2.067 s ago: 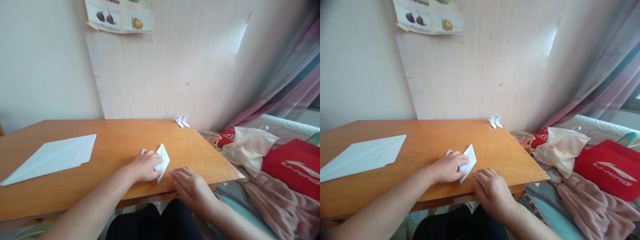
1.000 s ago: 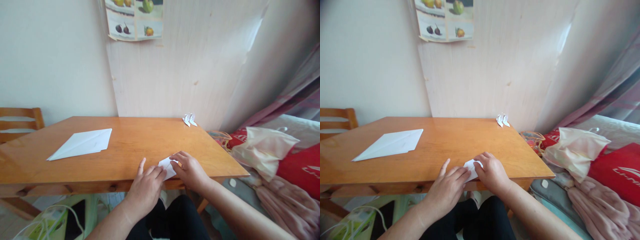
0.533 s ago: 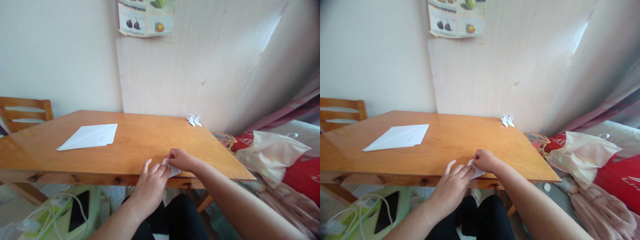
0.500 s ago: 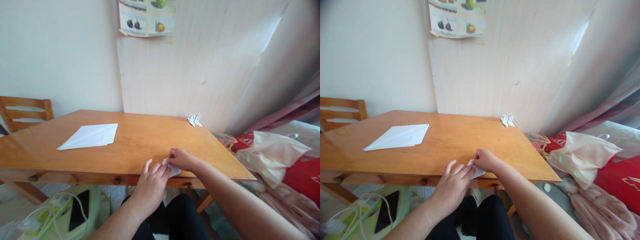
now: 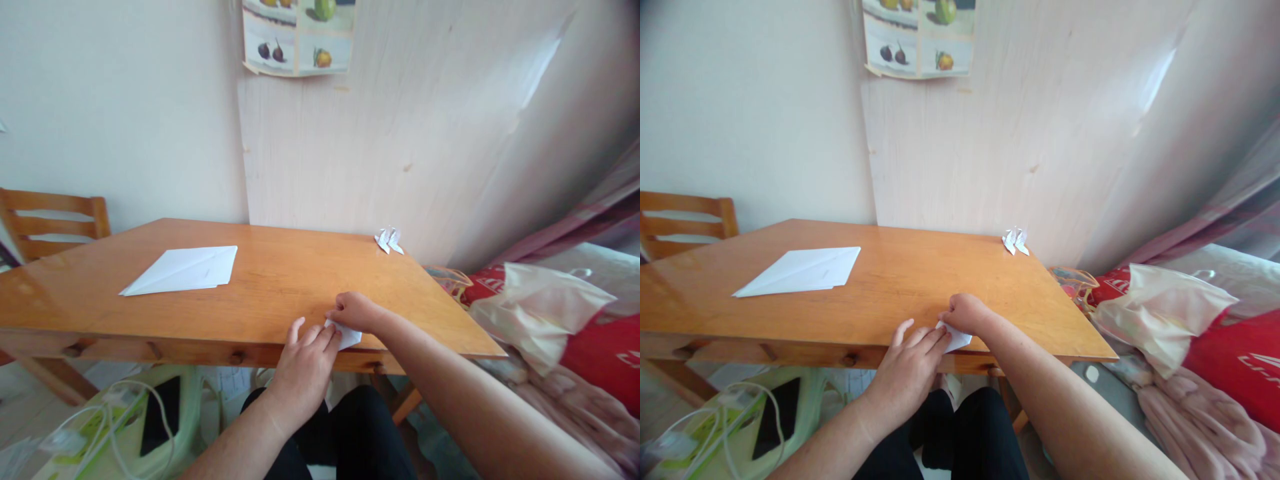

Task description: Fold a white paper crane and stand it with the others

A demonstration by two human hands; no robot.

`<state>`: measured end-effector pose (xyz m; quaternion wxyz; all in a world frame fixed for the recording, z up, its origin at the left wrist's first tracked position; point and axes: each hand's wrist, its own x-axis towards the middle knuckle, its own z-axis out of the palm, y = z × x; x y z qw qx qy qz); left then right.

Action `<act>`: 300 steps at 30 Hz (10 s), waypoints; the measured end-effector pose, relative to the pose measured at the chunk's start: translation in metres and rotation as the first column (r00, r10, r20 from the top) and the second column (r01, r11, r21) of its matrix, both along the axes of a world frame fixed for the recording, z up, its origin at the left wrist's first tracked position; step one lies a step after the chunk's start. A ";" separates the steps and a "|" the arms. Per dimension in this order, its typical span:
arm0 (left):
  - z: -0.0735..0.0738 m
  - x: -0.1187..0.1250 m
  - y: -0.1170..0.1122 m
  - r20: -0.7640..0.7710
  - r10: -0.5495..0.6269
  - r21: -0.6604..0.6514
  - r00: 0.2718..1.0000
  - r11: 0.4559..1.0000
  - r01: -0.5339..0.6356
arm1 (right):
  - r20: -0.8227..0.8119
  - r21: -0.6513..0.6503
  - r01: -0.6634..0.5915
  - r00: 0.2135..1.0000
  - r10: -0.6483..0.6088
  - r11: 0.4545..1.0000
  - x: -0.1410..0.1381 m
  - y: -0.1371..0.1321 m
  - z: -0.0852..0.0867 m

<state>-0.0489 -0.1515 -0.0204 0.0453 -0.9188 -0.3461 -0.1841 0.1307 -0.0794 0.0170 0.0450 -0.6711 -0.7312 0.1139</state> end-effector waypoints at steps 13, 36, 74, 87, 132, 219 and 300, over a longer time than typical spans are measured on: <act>0.000 0.000 -0.005 0.043 0.018 -0.009 0.999 1.000 -0.018 | -0.033 -0.013 -0.036 0.999 0.035 0.999 0.001 -0.003 0.005; 0.027 -0.029 0.059 -0.087 -0.070 -0.082 0.994 0.995 0.063 | 0.017 0.334 -0.272 0.959 0.283 0.903 0.026 -0.048 -0.020; -0.010 0.024 0.026 0.013 0.178 -0.207 0.984 0.963 -0.171 | 0.118 0.207 -0.369 0.929 0.351 0.906 0.036 -0.044 -0.032; 0.001 -0.004 0.015 -0.049 0.183 -0.203 0.982 0.961 -0.190 | 0.076 0.253 -0.270 0.963 0.259 0.929 0.032 -0.044 -0.034; -0.001 0.028 0.054 0.083 0.095 -0.160 0.992 0.984 -0.081 | -0.110 0.311 -0.226 0.956 0.271 0.923 0.027 -0.046 -0.033; 0.038 0.032 0.154 0.397 0.247 -0.810 0.884 0.547 0.211 | -0.843 0.199 0.261 0.537 0.029 0.945 0.103 0.016 -0.036; 0.052 0.032 0.152 0.081 -0.093 -0.446 0.992 0.887 0.119 | -0.190 0.222 -0.226 0.944 0.270 0.948 0.100 0.051 -0.007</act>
